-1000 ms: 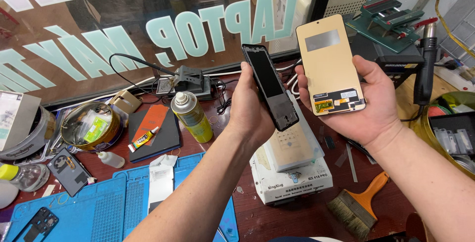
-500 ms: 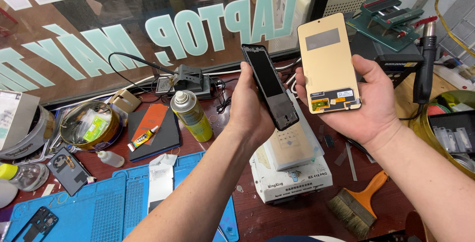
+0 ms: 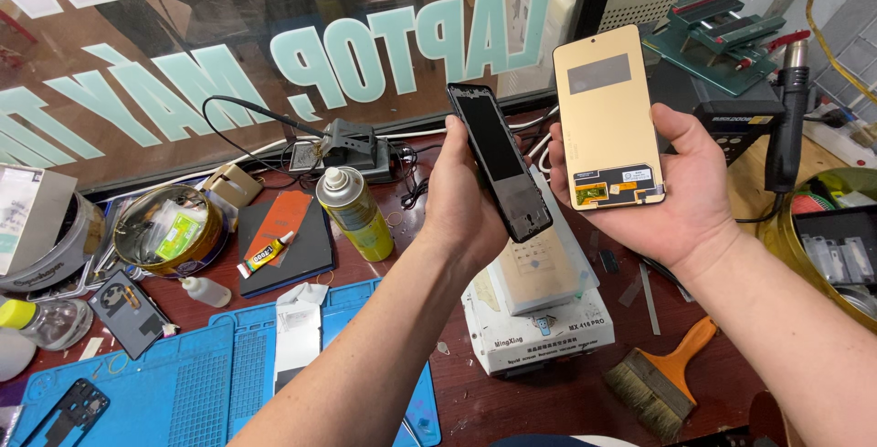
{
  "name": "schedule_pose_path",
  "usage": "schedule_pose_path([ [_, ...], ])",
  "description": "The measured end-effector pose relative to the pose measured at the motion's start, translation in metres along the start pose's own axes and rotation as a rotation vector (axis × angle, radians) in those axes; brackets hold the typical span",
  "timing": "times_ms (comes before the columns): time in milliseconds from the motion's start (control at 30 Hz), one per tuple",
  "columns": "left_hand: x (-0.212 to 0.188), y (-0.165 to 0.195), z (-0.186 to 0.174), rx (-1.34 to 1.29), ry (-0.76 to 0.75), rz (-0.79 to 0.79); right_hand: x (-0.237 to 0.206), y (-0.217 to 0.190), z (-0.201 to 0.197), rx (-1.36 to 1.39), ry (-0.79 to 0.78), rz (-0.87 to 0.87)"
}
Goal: The person applies adhesive to the edges of a smartphone frame, then aligns and presses a new display assembly onto the frame. The person wipes the display surface with a cloth and secures the phone with rubber bands. The person handles a smartphone frame, display assembly, adhesive tube, cleaning cloth, and rubber bands.
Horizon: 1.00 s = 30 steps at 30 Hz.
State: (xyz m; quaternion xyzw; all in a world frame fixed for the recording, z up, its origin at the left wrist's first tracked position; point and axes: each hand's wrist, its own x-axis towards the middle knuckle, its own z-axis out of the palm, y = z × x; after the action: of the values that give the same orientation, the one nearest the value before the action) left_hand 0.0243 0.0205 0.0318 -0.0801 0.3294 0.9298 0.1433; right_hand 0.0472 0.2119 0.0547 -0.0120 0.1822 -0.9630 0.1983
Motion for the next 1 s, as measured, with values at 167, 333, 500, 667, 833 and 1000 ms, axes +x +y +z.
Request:
schedule_pose_path([
  [167, 0.001, -0.001, -0.001, -0.011, -0.042, 0.026, 0.0, -0.001, -0.002, -0.035, 0.007, 0.009],
  [333, 0.003, -0.003, -0.001, -0.021, -0.045, 0.02, 0.001, -0.003, -0.006, -0.052, 0.0, 0.002],
  [500, 0.004, -0.003, -0.001, -0.01, -0.031, 0.026, 0.001, -0.004, -0.009, -0.061, -0.007, -0.002],
  [667, 0.003, -0.003, 0.001, -0.025, -0.034, 0.016, 0.001, -0.005, -0.01, -0.058, -0.012, 0.001],
  [833, 0.003, -0.003, -0.001, -0.027, -0.004, 0.006, 0.002, -0.004, -0.011, 0.003, 0.012, 0.004],
  [1000, 0.005, -0.004, -0.005, -0.059, -0.046, 0.013, 0.003, -0.002, -0.011, 0.03, 0.068, -0.019],
])
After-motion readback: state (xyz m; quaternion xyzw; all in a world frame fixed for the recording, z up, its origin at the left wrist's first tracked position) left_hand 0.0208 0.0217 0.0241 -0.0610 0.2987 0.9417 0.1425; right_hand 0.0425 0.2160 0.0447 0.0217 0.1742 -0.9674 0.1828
